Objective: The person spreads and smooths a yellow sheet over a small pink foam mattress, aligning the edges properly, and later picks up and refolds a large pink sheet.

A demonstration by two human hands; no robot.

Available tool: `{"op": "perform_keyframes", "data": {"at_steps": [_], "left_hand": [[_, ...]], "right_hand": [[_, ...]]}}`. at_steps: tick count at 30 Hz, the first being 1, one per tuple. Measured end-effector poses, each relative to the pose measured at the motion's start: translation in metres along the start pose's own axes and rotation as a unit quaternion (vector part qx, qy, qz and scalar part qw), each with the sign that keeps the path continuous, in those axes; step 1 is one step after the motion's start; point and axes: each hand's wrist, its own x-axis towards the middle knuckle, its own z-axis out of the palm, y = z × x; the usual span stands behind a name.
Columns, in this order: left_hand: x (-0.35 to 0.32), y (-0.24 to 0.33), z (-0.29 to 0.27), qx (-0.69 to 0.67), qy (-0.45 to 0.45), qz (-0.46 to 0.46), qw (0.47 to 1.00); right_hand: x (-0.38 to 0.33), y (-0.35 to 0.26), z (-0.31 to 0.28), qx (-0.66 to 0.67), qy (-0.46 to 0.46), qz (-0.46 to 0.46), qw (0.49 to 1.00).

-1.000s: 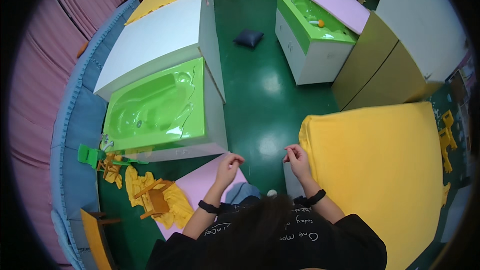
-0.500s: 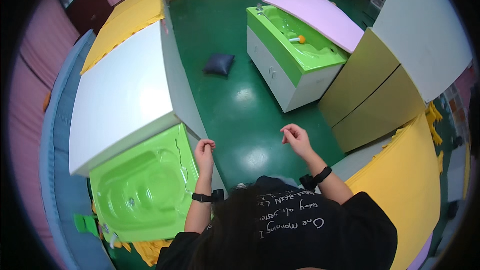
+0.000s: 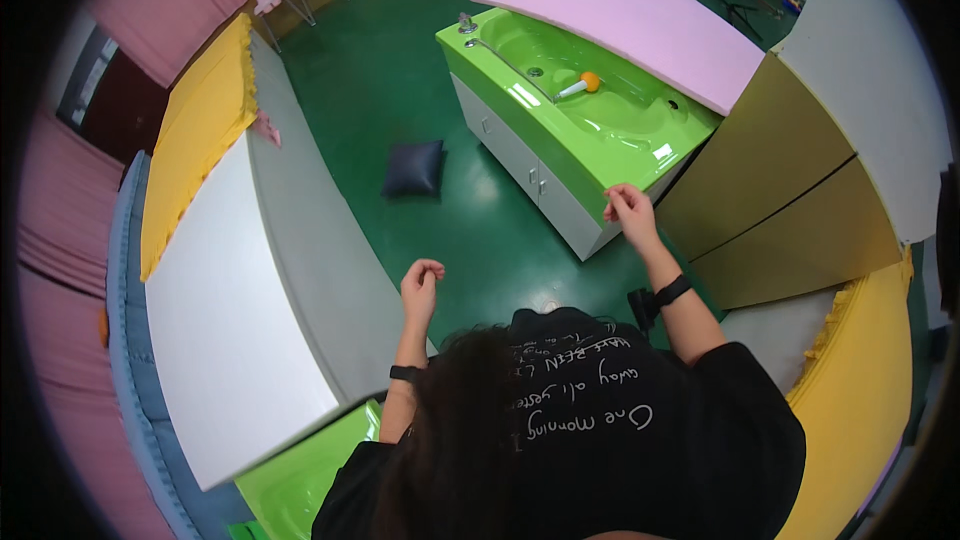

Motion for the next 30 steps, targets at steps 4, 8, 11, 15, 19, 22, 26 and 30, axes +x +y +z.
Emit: {"op": "perform_keyframes", "data": {"at_steps": [4,8,11,15,19,22,26,30], "left_hand": [[0.123,0.005,0.035,-0.001,-0.048,0.003,0.999],[0.247,-0.01,0.089,-0.014,-0.113,-0.014,0.993],[0.348,-0.033,0.136,-0.012,-0.161,-0.017,0.987],[0.49,-0.064,0.209,0.024,-0.271,-0.012,0.962],[0.624,-0.084,0.312,-0.079,-0.252,-0.219,0.939],[0.718,-0.129,0.364,-0.152,-0.244,-0.289,0.913],[0.809,-0.168,0.427,-0.193,-0.146,-0.328,0.913],[0.859,-0.152,0.487,-0.282,-0.168,-0.346,0.879]], "right_hand": [[0.097,-0.012,-0.022,-0.003,0.049,0.001,0.999],[0.18,0.001,-0.058,0.024,0.108,0.025,0.994],[0.231,0.031,-0.089,-0.018,0.193,0.067,0.979],[0.287,0.084,-0.133,0.019,0.327,0.158,0.932],[0.319,0.142,-0.203,0.261,0.411,0.185,0.854],[0.365,0.148,-0.219,0.459,0.497,0.155,0.72],[0.408,0.16,-0.238,0.409,0.562,0.077,0.715],[0.434,0.145,-0.26,0.466,0.584,-0.003,0.665]]}}
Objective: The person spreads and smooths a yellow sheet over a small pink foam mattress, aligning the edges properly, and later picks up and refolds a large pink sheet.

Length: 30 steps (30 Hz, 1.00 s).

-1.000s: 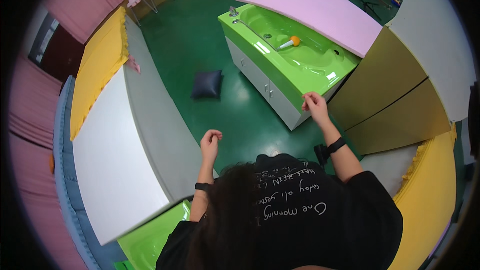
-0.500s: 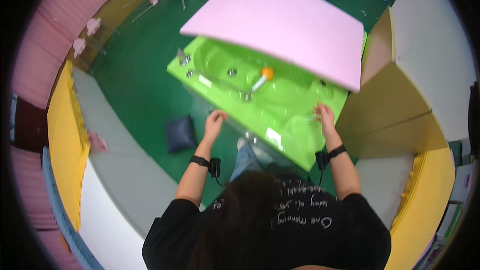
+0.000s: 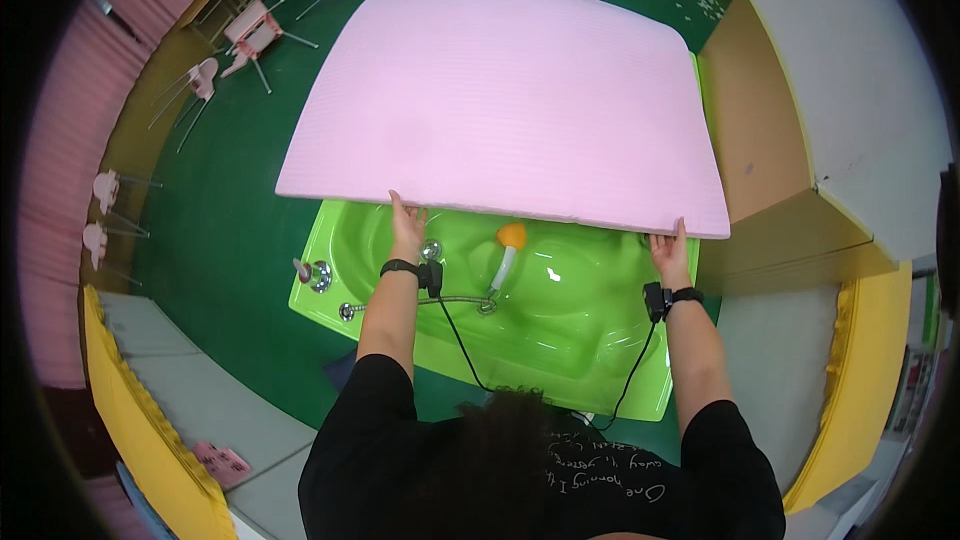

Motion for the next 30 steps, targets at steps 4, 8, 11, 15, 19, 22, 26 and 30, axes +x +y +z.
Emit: {"op": "perform_keyframes", "data": {"at_steps": [4,8,11,15,19,22,26,30], "left_hand": [[0.031,0.016,0.009,-0.061,-0.009,0.014,0.998],[0.036,0.055,0.014,-0.017,-0.014,0.026,0.999],[0.015,0.066,0.071,0.014,-0.051,0.018,0.998],[-0.047,0.124,0.118,0.122,-0.047,0.165,0.978],[-0.139,0.155,0.181,0.233,-0.103,0.275,0.927],[-0.202,0.176,0.2,0.215,-0.141,0.344,0.903],[-0.27,0.206,0.202,0.261,-0.137,0.429,0.854],[-0.374,0.242,0.202,0.279,-0.187,0.493,0.802]], "right_hand": [[0.025,-0.001,0.009,-0.037,0.027,-0.02,0.999],[0.039,0.006,-0.003,-0.087,0.072,0.002,0.994],[0.049,0.004,-0.023,-0.124,0.128,-0.038,0.983],[0.031,0.014,-0.027,-0.089,0.106,-0.008,0.99],[0.012,0.012,-0.044,-0.052,0.046,0.067,0.995],[-0.003,0.021,-0.056,-0.043,0.001,0.105,0.994],[-0.033,0.049,-0.055,-0.034,-0.044,0.194,0.979],[-0.078,0.102,-0.049,-0.034,-0.073,0.277,0.957]]}}
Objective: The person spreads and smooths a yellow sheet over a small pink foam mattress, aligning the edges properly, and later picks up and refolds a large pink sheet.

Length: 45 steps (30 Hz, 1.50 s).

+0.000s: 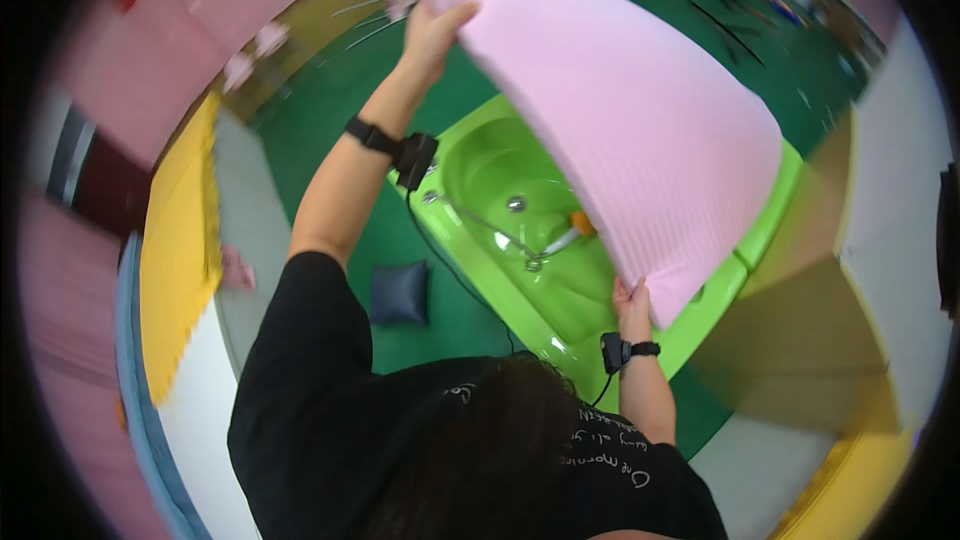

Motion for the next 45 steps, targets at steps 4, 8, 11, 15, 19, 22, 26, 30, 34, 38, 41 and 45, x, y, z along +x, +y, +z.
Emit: {"op": "perform_keyframes", "data": {"at_steps": [4,8,11,15,19,22,26,30,34,38,41,45], "left_hand": [[-0.038,0.104,-0.026,0.072,0.017,0.093,0.993],[-0.136,0.205,-0.083,0.102,0.115,0.153,0.976],[-0.2,0.262,-0.115,0.079,0.204,0.199,0.955],[-0.301,0.307,-0.137,0.223,0.321,0.209,0.896],[-0.395,0.355,-0.056,0.319,0.438,0.187,0.819],[-0.437,0.388,0.016,0.388,0.531,0.179,0.732],[-0.518,0.385,0.095,0.455,0.661,0.112,0.587],[-0.598,0.335,0.139,0.46,0.776,0.143,0.407],[-0.637,0.254,0.258,0.36,0.896,0.092,0.245],[-0.655,0.196,0.282,0.113,0.97,0.108,0.186],[-0.648,0.09,0.294,0.006,0.965,0.204,0.165],[-0.693,0.17,0.164,0.035,0.963,0.2,0.178]], "right_hand": [[-0.005,0.038,0.017,0.009,-0.06,0.057,0.997],[-0.022,0.03,0.094,-0.053,-0.174,0.003,0.983],[-0.051,0.041,0.184,-0.13,-0.263,-0.001,0.956],[-0.098,0.106,0.248,-0.225,-0.298,0.108,0.921],[-0.1,0.162,0.234,-0.321,-0.303,0.218,0.871],[-0.125,0.181,0.228,-0.357,-0.332,0.29,0.824],[-0.159,0.193,0.246,-0.397,-0.419,0.26,0.774],[-0.21,0.266,0.305,-0.543,-0.591,0.18,0.568],[-0.245,0.315,0.263,-0.586,-0.606,0.221,0.49],[-0.27,0.386,0.247,-0.579,-0.647,0.225,0.442],[-0.229,0.395,0.243,-0.612,-0.662,0.183,0.393],[-0.336,0.545,0.264,-0.527,-0.731,0.195,0.388]]}}
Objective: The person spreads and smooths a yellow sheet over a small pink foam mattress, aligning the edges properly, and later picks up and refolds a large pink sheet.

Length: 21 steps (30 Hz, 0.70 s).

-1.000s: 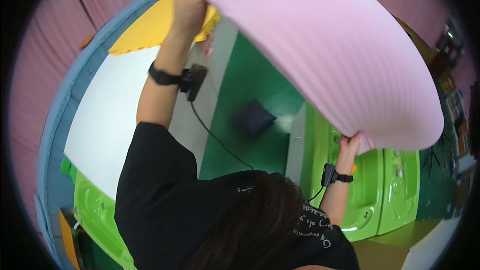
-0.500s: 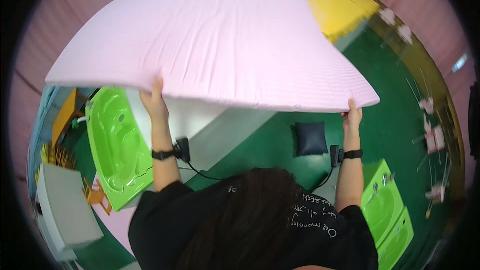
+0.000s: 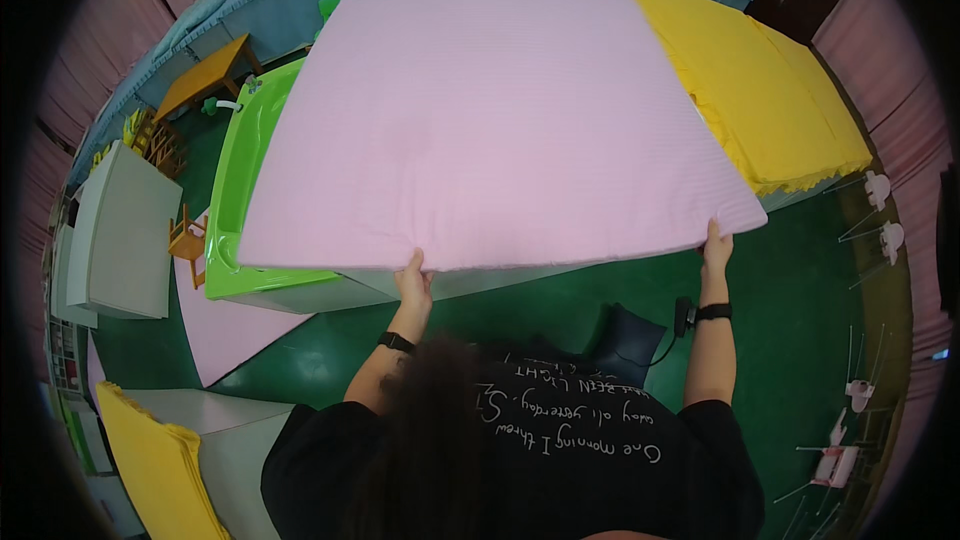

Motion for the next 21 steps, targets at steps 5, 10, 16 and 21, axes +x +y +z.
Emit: {"op": "perform_keyframes", "data": {"at_steps": [5,10,16,21], "left_hand": [[-0.109,-0.09,-0.057,-0.009,0.007,-0.063,0.998],[-0.124,-0.104,0.006,0.098,-0.004,-0.19,0.977],[-0.146,-0.063,-0.027,0.286,-0.123,-0.213,0.926],[-0.197,-0.04,-0.091,0.303,-0.025,-0.066,0.951]], "right_hand": [[0.005,0.057,-0.121,-0.103,-0.028,0.076,0.991],[0.08,0.083,-0.128,0.029,0.051,0.141,0.988],[-0.051,0.118,-0.052,0.049,-0.032,0.081,0.995],[-0.235,0.155,0.001,-0.04,-0.247,0.334,0.909]]}}
